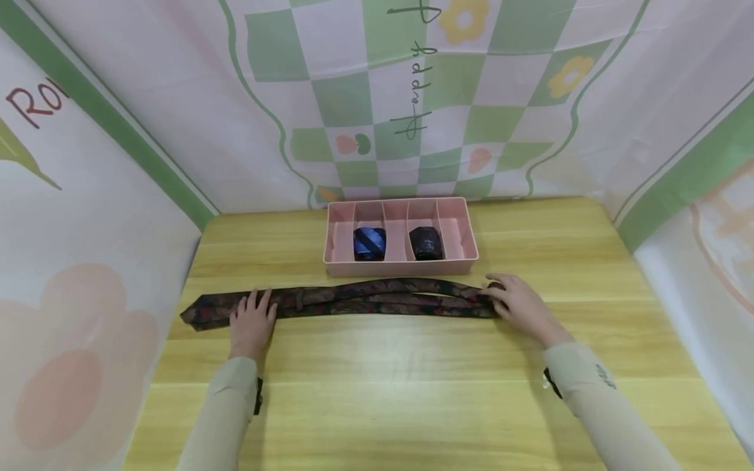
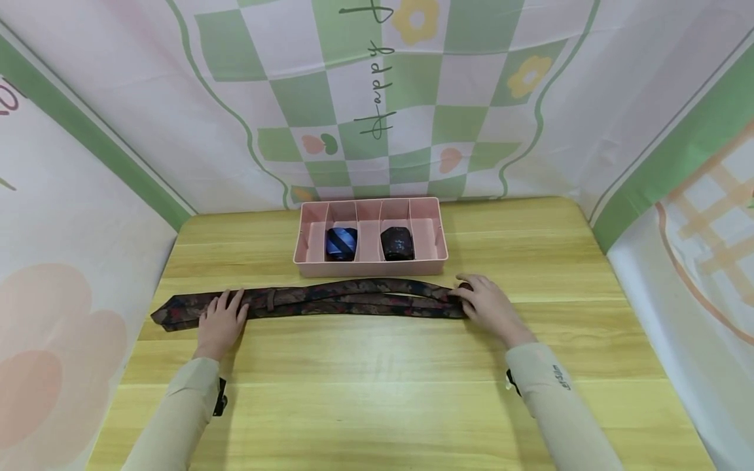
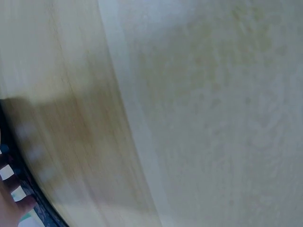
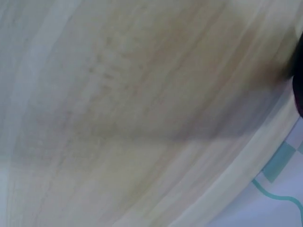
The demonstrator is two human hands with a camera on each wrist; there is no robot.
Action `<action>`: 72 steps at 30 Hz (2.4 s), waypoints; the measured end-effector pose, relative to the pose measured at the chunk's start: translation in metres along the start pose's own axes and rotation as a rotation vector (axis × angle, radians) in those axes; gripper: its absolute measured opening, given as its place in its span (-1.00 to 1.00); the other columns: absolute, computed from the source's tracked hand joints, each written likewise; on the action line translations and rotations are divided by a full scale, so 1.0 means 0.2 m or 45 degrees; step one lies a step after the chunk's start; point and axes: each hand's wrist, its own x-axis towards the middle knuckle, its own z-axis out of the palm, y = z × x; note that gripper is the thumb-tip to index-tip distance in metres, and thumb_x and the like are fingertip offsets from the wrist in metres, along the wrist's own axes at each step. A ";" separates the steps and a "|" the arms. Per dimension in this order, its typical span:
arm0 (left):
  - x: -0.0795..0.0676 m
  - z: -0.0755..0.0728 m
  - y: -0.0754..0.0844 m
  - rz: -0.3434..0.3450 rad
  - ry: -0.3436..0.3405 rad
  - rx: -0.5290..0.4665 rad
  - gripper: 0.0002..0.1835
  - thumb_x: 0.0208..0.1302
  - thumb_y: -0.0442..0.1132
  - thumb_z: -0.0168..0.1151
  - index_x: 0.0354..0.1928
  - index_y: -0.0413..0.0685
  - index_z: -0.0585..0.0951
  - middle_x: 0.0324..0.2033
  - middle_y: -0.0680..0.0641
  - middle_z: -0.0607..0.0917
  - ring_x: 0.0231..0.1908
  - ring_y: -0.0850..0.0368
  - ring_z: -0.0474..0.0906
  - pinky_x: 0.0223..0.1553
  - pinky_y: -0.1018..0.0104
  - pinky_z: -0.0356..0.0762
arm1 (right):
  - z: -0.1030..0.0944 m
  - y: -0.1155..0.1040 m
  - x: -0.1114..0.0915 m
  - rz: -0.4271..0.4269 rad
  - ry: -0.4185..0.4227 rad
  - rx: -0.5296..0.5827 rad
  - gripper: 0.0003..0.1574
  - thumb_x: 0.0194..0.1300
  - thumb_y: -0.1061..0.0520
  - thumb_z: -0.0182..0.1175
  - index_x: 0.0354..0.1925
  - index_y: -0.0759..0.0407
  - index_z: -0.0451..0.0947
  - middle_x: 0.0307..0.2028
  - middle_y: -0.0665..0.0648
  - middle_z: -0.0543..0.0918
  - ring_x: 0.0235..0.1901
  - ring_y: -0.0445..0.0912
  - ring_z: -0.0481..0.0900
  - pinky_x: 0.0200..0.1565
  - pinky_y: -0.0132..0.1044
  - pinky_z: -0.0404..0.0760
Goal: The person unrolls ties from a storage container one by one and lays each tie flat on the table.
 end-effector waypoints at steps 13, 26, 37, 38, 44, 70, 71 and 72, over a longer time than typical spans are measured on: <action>-0.01 -0.01 0.01 0.007 0.011 -0.007 -0.42 0.50 0.02 -0.26 0.47 0.04 0.06 0.42 -0.30 0.08 0.38 -0.37 0.01 0.29 -0.37 0.10 | -0.04 0.02 -0.01 0.175 -0.184 0.116 -0.87 0.22 0.21 0.23 -0.23 0.21 0.59 -0.17 0.24 0.64 -0.13 0.16 0.60 -0.02 0.11 0.56; 0.00 0.00 0.00 0.023 0.022 0.010 -0.42 0.50 0.04 -0.28 0.47 0.04 0.05 0.42 -0.29 0.09 0.38 -0.36 0.02 0.28 -0.37 0.12 | -0.08 0.07 -0.02 0.086 -0.111 0.113 -0.84 0.10 0.31 0.29 -0.28 0.22 0.58 -0.26 0.21 0.66 -0.23 0.14 0.59 -0.09 0.10 0.57; 0.00 0.00 0.00 0.011 0.022 0.004 -0.42 0.50 0.03 -0.28 0.47 0.03 0.06 0.42 -0.29 0.09 0.38 -0.36 0.01 0.30 -0.36 0.10 | -0.09 0.06 -0.04 0.142 -0.155 0.078 -0.87 0.17 0.31 0.20 -0.28 0.24 0.66 -0.13 0.30 0.66 -0.08 0.22 0.55 0.04 0.16 0.49; 0.00 0.00 0.00 0.011 0.023 0.004 -0.42 0.50 0.03 -0.27 0.47 0.03 0.06 0.42 -0.29 0.09 0.38 -0.36 0.01 0.30 -0.36 0.10 | -0.09 0.06 -0.04 0.148 -0.154 0.080 -0.86 0.17 0.32 0.19 -0.27 0.25 0.65 -0.12 0.30 0.66 -0.08 0.21 0.56 0.04 0.16 0.49; 0.00 0.01 0.00 0.011 0.013 0.003 -0.41 0.50 0.03 -0.27 0.48 0.03 0.05 0.43 -0.29 0.07 0.39 -0.36 0.00 0.30 -0.36 0.08 | -0.06 0.08 -0.06 0.178 -0.067 0.114 -0.78 0.12 0.39 0.21 -0.19 0.31 0.58 -0.19 0.30 0.69 -0.16 0.19 0.60 -0.03 0.15 0.54; 0.01 0.02 0.03 -0.017 -0.010 -0.045 -0.36 0.49 0.11 -0.32 0.49 0.04 -0.03 0.47 -0.27 -0.03 0.43 -0.34 -0.14 0.35 -0.38 -0.05 | -0.01 0.08 -0.06 0.325 -0.013 -0.079 -0.65 0.15 0.42 0.18 -0.05 0.32 0.61 -0.11 0.44 0.53 -0.10 0.31 0.47 -0.02 0.17 0.50; 0.01 0.02 0.03 -0.020 -0.011 -0.050 -0.36 0.49 0.11 -0.32 0.49 0.04 -0.03 0.47 -0.27 -0.04 0.43 -0.34 -0.14 0.35 -0.38 -0.06 | -0.01 0.07 -0.07 0.334 -0.024 -0.085 -0.65 0.15 0.42 0.17 -0.05 0.32 0.60 -0.11 0.44 0.53 -0.10 0.32 0.46 -0.02 0.18 0.50; 0.01 0.02 0.03 -0.022 -0.012 -0.053 -0.36 0.49 0.11 -0.32 0.49 0.04 -0.04 0.47 -0.27 -0.04 0.43 -0.34 -0.15 0.35 -0.39 -0.07 | -0.02 0.07 -0.07 0.346 -0.034 -0.087 -0.64 0.16 0.42 0.17 -0.04 0.32 0.60 -0.10 0.44 0.52 -0.09 0.33 0.46 -0.02 0.18 0.49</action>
